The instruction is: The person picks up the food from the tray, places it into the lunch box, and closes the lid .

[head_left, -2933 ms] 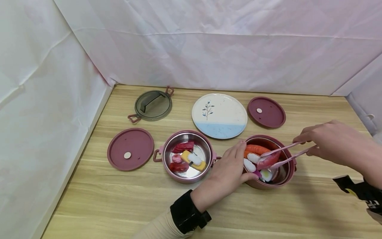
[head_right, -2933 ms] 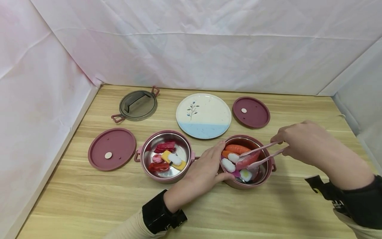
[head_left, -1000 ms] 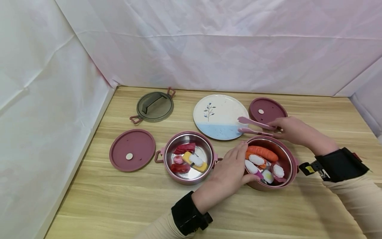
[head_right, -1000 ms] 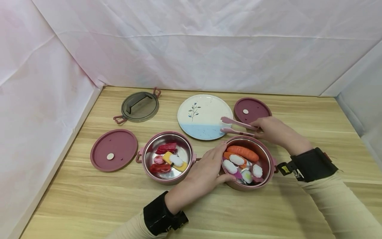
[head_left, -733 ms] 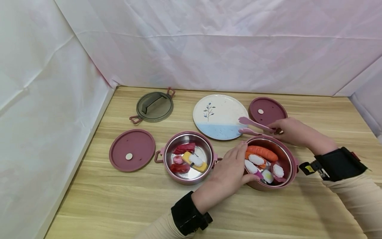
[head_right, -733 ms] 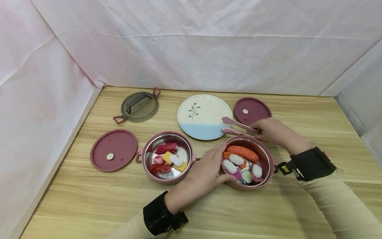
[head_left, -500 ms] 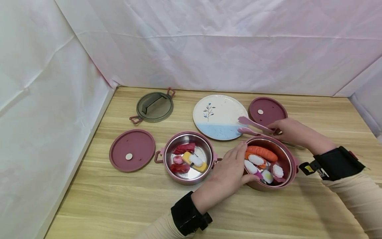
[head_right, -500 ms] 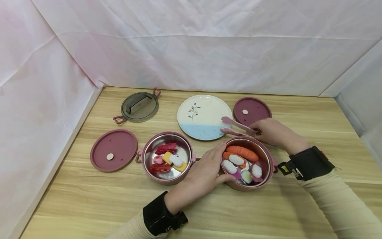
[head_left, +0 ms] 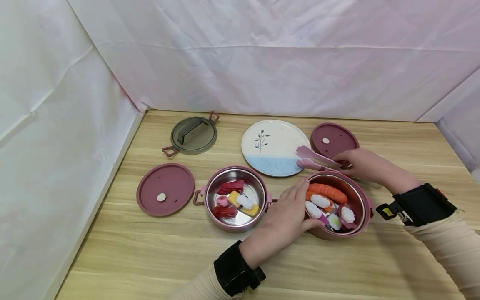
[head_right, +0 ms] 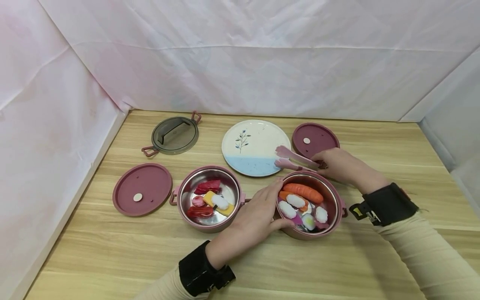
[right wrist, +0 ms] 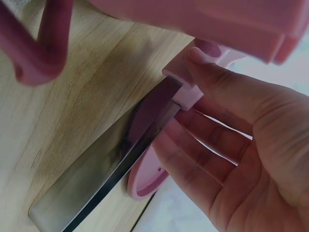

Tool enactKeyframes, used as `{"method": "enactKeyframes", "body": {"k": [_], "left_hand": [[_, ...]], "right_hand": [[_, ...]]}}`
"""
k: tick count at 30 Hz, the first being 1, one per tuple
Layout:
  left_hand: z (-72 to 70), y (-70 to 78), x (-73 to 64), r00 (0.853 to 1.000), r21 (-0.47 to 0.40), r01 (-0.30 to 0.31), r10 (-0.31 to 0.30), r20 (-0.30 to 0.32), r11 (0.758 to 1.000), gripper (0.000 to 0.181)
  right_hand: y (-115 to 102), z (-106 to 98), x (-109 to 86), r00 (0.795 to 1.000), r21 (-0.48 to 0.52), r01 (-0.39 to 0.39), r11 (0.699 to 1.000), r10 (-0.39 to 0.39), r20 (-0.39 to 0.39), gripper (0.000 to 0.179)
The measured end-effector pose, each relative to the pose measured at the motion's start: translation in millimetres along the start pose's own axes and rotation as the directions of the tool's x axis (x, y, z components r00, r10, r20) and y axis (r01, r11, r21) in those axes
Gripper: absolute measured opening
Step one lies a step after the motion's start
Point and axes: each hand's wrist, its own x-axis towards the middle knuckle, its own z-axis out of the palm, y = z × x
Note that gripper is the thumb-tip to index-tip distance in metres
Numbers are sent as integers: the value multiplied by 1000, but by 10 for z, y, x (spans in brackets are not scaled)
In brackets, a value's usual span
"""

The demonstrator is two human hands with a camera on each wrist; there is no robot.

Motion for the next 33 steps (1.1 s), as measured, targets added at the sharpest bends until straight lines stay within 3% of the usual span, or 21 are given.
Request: {"method": "enactKeyframes", "body": {"k": [12, 18, 25, 29, 33], "left_hand": [[6, -6, -3, 1000, -11, 0, 0, -8, 1000, 93], [10, -7, -7, 1000, -23, 2, -1, 8, 1000, 92], [5, 1, 1, 1000, -37, -18, 18, 4, 999, 93], [-101, -37, -29, 997, -45, -64, 62, -45, 997, 93], [-357, -86, -87, 987, 18, -123, 124, -100, 992, 93]], "right_hand": [[20, -69, -98, 999, -7, -49, 999, 49, 8, 37], [-45, -113, -193, 995, -25, -13, 1000, 10, -96, 35], [-194, -220, -335, 971, -30, 10, 1000, -17, -238, 39], [-314, -319, -384, 956, -32, 23, 999, -32, -293, 46], [-442, -416, -419, 939, -41, 55, 998, -66, -337, 55]]}}
